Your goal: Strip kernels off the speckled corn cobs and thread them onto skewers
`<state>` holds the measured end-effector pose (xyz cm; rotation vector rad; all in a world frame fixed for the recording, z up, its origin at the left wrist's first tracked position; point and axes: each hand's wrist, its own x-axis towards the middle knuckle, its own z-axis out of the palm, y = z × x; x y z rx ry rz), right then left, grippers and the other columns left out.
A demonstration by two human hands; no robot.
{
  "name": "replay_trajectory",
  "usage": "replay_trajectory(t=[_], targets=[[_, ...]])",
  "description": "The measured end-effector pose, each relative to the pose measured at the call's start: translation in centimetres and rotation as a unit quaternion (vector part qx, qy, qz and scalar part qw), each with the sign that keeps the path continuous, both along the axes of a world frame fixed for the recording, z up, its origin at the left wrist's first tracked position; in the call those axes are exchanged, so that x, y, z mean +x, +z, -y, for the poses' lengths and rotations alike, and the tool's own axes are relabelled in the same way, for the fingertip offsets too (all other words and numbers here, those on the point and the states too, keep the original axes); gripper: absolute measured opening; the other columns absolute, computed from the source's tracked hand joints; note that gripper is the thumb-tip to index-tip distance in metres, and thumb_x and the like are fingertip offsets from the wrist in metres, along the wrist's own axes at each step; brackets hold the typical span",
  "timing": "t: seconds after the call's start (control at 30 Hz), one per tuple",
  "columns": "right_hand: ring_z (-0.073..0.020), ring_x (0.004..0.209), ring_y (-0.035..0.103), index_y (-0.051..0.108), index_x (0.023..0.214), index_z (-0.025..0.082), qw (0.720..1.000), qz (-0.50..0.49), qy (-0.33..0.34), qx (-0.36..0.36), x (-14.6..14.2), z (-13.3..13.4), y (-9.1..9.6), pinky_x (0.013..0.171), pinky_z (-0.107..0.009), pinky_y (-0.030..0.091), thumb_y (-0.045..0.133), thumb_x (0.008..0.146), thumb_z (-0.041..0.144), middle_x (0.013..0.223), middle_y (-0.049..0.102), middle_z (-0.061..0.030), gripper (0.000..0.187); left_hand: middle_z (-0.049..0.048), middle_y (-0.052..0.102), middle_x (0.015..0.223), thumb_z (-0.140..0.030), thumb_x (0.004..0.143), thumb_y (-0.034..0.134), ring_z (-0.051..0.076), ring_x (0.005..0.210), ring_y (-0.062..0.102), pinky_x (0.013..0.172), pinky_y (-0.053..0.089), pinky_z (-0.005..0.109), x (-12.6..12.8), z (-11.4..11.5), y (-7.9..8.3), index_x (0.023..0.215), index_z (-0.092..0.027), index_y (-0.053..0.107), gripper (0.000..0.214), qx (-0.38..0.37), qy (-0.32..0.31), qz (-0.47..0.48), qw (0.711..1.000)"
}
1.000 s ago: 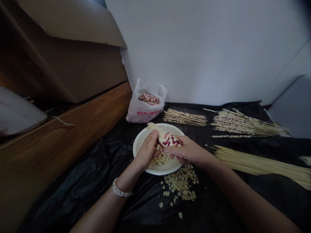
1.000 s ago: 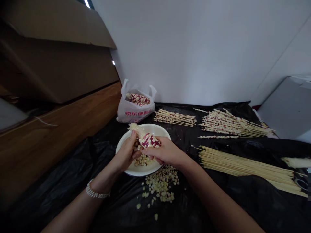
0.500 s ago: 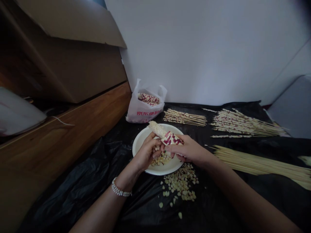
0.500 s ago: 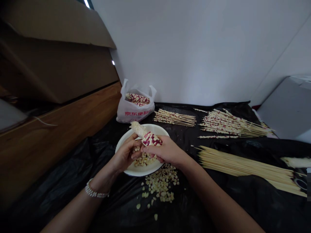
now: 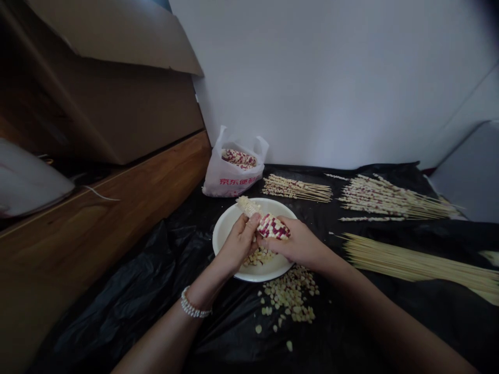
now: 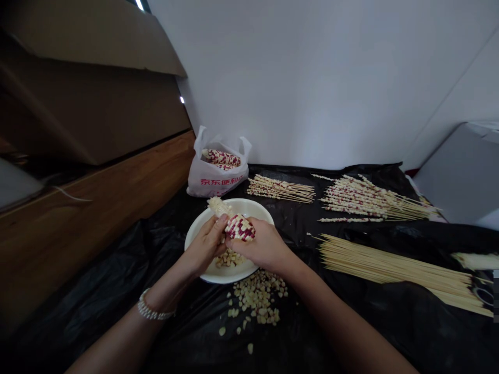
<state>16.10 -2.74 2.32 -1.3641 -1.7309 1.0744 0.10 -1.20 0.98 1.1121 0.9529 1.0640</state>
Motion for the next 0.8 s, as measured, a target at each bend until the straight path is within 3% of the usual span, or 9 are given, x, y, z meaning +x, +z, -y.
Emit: replay_trajectory(t=[0.13,0.27,0.5,0.57,0.67,0.8], targets=[[-0.0179,0.074,0.059,0.064,0.088,0.018,1.000,0.006,0.004,-0.007,0.1,0.0,0.1,0.064,-0.029,0.047,0.070,0.075,0.037,0.083,0.068,-0.0042,0.024,-0.0041,0.050,0.062,-0.069,0.084,0.061,0.006,0.045,0.033,0.042,0.016,0.021,0.0,-0.1,0.0,0.090,-0.019,0.054,0.051,0.003,-0.009,0.007,1.000],[-0.0178,0.075,0.059,0.064,0.086,0.019,1.000,0.020,-0.003,0.008,0.1,-0.1,-0.1,0.065,-0.028,0.047,0.071,0.074,0.036,0.083,0.068,-0.0038,0.022,-0.0072,0.048,0.060,-0.053,0.079,0.074,0.005,0.045,0.032,0.042,0.015,0.020,0.2,0.0,0.4,0.098,-0.019,0.055,0.043,-0.023,0.003,0.011,1.000],[-0.0124,0.054,0.051,0.065,0.091,0.019,0.997,-0.035,0.030,-0.059,0.7,-0.3,-0.2,0.050,-0.026,0.040,0.071,0.077,0.039,0.065,0.060,0.0019,0.026,-0.0061,0.051,0.059,-0.033,0.079,0.067,0.004,0.042,0.030,0.041,0.013,0.018,-0.2,0.0,0.7,0.094,-0.019,0.053,0.025,-0.045,-0.030,0.038,0.998],[-0.0130,0.056,0.052,0.066,0.090,0.019,0.997,-0.033,0.026,-0.059,0.7,-0.4,-0.1,0.051,-0.026,0.040,0.071,0.076,0.040,0.067,0.062,0.0009,0.026,-0.0055,0.051,0.058,-0.040,0.082,0.063,0.004,0.040,0.026,0.040,0.014,0.019,-0.4,0.0,0.8,0.090,-0.019,0.052,0.024,-0.062,-0.057,0.053,0.995],[-0.0166,0.069,0.058,0.064,0.085,0.019,1.000,0.005,-0.003,-0.015,0.3,-0.2,0.1,0.061,-0.029,0.044,0.072,0.074,0.039,0.077,0.066,-0.0023,0.024,-0.0043,0.051,0.059,-0.059,0.087,0.058,0.003,0.039,0.025,0.040,0.014,0.020,-0.4,0.0,0.9,0.084,-0.019,0.052,0.040,-0.061,-0.062,0.045,0.995],[-0.0194,0.073,0.059,0.059,0.080,0.021,0.997,0.064,-0.029,0.026,-0.4,0.3,0.5,0.066,-0.033,0.045,0.069,0.073,0.035,0.080,0.067,-0.0042,0.019,-0.0038,0.054,0.066,-0.051,0.079,0.076,0.005,0.047,0.037,0.041,0.016,0.020,0.1,0.1,0.8,0.097,-0.018,0.057,0.042,-0.024,-0.018,0.026,0.999]])
